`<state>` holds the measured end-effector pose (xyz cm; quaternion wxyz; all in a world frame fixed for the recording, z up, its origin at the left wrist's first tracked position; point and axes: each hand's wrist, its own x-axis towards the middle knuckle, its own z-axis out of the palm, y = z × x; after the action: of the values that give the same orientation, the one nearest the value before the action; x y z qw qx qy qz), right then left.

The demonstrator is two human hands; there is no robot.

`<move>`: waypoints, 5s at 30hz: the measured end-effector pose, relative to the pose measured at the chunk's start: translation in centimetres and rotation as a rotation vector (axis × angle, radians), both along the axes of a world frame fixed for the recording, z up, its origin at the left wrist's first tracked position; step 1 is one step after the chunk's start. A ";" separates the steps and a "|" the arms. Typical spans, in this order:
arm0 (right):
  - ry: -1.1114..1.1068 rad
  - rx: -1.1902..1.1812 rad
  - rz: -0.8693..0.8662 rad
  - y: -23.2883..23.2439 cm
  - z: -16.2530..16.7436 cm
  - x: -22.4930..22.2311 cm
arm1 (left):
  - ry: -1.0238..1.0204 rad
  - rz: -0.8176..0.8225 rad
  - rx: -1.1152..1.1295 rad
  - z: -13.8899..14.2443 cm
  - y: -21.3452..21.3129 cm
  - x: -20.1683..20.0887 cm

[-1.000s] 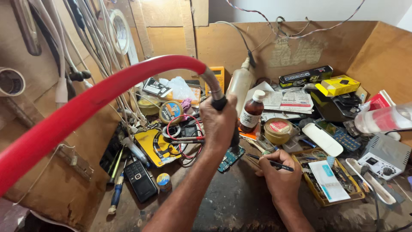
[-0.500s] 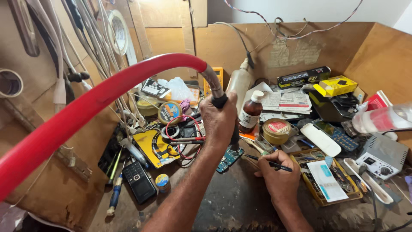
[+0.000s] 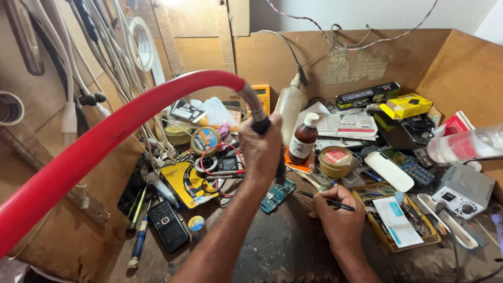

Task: The person uses a hot air gun to heat a small circuit board while holding it with tweezers, then switches to a soldering iron to work on the same board. The person also uses a multimeter to test the board.

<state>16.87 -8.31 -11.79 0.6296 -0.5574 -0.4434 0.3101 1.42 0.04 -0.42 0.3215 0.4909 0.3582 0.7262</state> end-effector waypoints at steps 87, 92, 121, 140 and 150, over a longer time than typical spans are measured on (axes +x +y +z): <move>0.035 -0.026 -0.032 -0.1 0.2 -0.1 | -0.022 -0.003 0.055 0.0 0.4 0.4; 0.019 -0.001 0.005 -0.1 0.0 -0.1 | -0.048 -0.082 -0.046 -0.3 -0.3 -0.5; -0.002 0.011 0.004 0.1 -0.2 0.2 | -0.015 -0.021 0.001 0.0 -0.2 0.3; -0.011 0.018 0.001 0.0 -0.2 0.0 | -0.042 -0.078 -0.017 -0.6 -0.1 0.1; 0.012 -0.039 0.001 0.0 -0.1 0.1 | -0.023 -0.093 -0.124 -0.1 -0.5 -0.1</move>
<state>16.93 -8.29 -11.90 0.6212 -0.5677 -0.4335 0.3224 1.30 -0.43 -0.47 0.3886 0.4776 0.3756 0.6927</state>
